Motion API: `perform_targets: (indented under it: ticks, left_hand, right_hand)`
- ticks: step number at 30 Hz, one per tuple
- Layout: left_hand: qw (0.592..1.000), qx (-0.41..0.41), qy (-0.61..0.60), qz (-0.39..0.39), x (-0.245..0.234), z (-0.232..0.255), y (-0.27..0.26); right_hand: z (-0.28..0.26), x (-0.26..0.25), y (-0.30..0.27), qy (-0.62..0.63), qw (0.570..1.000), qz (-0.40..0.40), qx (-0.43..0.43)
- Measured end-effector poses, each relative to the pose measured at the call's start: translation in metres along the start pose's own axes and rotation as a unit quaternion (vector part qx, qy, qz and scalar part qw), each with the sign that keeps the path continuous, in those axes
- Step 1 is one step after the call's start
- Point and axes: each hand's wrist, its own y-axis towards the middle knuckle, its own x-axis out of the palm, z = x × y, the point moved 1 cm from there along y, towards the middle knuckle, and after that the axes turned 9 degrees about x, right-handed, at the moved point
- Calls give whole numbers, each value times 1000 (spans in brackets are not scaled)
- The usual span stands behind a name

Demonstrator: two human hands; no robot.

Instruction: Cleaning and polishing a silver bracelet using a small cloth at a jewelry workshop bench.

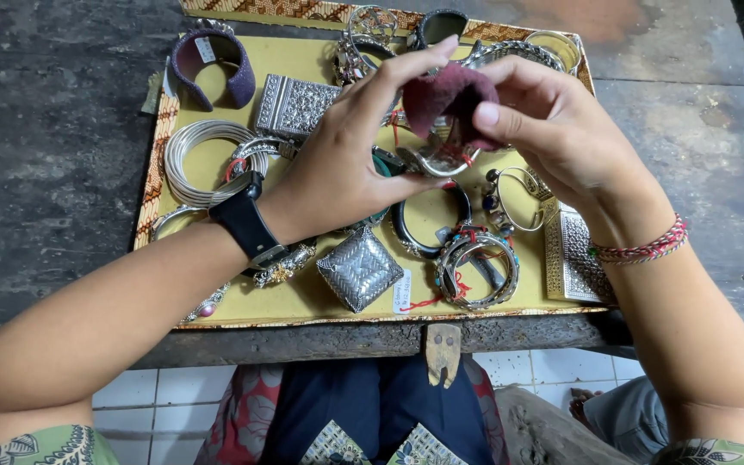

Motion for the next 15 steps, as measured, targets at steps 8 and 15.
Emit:
perform_targets:
  ticks: [8,15]
  left_hand:
    - [999,-4,37,-14,6,-8,-3]
    - [1000,6,3,-22,4,-4,-1]
  right_hand:
    - [5,-3,1,-30,999,40,-6]
    - [2,1,1,14,1000,20,9]
